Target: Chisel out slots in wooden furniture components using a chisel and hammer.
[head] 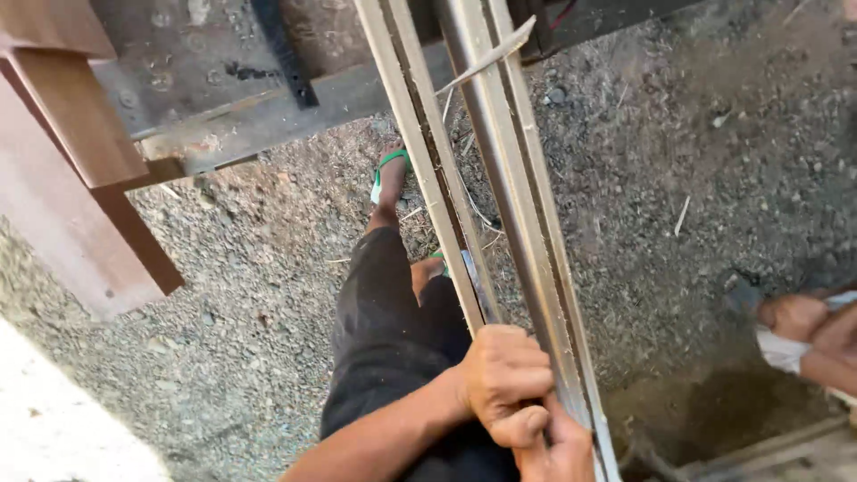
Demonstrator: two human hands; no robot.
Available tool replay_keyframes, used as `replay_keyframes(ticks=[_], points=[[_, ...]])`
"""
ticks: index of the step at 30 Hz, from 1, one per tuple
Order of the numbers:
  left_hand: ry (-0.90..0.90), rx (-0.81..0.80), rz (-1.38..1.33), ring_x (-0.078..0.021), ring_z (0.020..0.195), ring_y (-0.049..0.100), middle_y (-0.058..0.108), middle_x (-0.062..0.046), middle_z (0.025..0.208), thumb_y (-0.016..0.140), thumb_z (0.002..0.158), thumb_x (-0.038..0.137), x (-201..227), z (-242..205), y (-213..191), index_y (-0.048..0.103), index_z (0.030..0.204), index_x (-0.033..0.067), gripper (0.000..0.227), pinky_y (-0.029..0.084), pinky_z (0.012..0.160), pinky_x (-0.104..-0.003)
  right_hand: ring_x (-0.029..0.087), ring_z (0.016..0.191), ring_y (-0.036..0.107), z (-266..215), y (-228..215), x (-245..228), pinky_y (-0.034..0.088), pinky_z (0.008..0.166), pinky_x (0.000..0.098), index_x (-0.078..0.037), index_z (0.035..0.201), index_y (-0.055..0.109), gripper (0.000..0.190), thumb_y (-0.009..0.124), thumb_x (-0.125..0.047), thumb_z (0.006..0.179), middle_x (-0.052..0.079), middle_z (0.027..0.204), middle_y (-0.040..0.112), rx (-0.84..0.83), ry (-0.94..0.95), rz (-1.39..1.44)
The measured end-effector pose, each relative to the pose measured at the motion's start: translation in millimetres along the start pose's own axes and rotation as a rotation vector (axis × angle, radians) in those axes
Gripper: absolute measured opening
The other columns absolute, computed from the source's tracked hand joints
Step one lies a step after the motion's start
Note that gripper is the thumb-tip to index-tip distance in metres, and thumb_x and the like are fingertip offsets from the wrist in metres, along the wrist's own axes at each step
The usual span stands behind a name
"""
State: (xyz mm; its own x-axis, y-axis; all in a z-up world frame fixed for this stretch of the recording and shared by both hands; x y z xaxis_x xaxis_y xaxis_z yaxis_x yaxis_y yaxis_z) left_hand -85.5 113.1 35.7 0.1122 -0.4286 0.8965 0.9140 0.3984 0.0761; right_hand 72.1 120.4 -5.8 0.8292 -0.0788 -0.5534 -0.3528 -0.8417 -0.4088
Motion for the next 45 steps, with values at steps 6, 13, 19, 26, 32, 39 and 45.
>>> replay_keyframes(ticks=[6,13,19,26,32,39,45], points=[[0.021,-0.057,0.010,-0.0285,0.056,0.046,0.040,-0.006,0.066,0.061,0.081,0.030,-4,-18,13,0.038,0.065,0.0124,0.033,0.035,0.050,-0.043,0.016,0.082,0.063,3,-5,3,0.054,0.070,0.0343,0.001,0.108,0.072,0.052,0.058,-0.048,0.098,0.012,0.085,0.073,0.053,-0.045,0.192],[0.076,-0.008,0.080,-0.0267,0.053,0.044,0.038,-0.004,0.062,0.061,0.077,0.030,-1,-8,5,0.040,0.063,0.0131,0.030,0.032,0.050,-0.044,0.019,0.081,0.071,-2,-1,-2,0.058,0.074,0.0349,-0.001,0.090,0.073,0.041,0.060,-0.038,0.099,0.010,0.082,0.074,0.030,-0.133,0.003],[0.020,-0.004,0.033,-0.0291,0.056,0.044,0.040,-0.006,0.066,0.061,0.079,0.029,-6,-1,-3,0.040,0.066,0.0106,0.032,0.033,0.050,-0.044,0.018,0.093,0.067,-6,-11,-37,0.055,0.078,0.0349,0.005,0.119,0.068,0.050,0.057,-0.039,0.098,0.012,0.093,0.075,0.056,-0.144,0.091],[0.103,-0.037,0.111,-0.0299,0.059,0.045,0.042,-0.007,0.068,0.062,0.076,0.031,-19,28,-32,0.044,0.070,0.0098,0.029,0.034,0.051,-0.041,0.019,0.089,0.072,-13,-8,0,0.057,0.077,0.0352,-0.001,0.103,0.071,0.047,0.058,-0.046,0.097,0.014,0.090,0.073,0.054,-0.163,0.057],[0.080,-0.025,0.054,-0.0298,0.056,0.044,0.040,-0.007,0.065,0.062,0.078,0.025,-12,26,-28,0.039,0.066,0.0108,0.030,0.032,0.051,-0.044,0.020,0.083,0.074,14,-10,-52,0.057,0.073,0.0362,-0.001,0.107,0.071,0.049,0.057,-0.046,0.094,0.016,0.085,0.074,0.111,-0.136,-0.038],[0.063,-0.019,0.021,-0.0289,0.056,0.047,0.039,-0.006,0.064,0.064,0.080,0.024,-18,22,-30,0.045,0.067,0.0111,0.026,0.035,0.051,-0.044,0.020,0.088,0.073,15,-9,-60,0.056,0.075,0.0362,0.001,0.111,0.069,0.048,0.057,-0.043,0.096,0.015,0.087,0.075,0.113,-0.179,-0.008],[0.102,-0.010,0.061,-0.0290,0.055,0.047,0.040,-0.006,0.062,0.060,0.077,0.026,-30,32,-45,0.049,0.067,0.0117,0.021,0.035,0.055,-0.046,0.022,0.104,0.067,36,-8,-128,0.051,0.083,0.0341,0.003,0.122,0.061,0.051,0.052,-0.045,0.109,0.015,0.104,0.072,0.053,-0.390,0.109]])
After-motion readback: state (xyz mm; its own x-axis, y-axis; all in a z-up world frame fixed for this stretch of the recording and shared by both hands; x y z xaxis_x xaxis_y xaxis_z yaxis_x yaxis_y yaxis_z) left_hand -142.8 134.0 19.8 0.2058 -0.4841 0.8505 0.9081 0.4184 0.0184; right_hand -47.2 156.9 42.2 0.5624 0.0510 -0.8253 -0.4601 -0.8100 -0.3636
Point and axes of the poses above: each hand's wrist, its own z-axis towards the middle knuckle, its own y-axis out of the palm, x = y × z, the point moved 10 cm from there along z, towards the middle knuckle
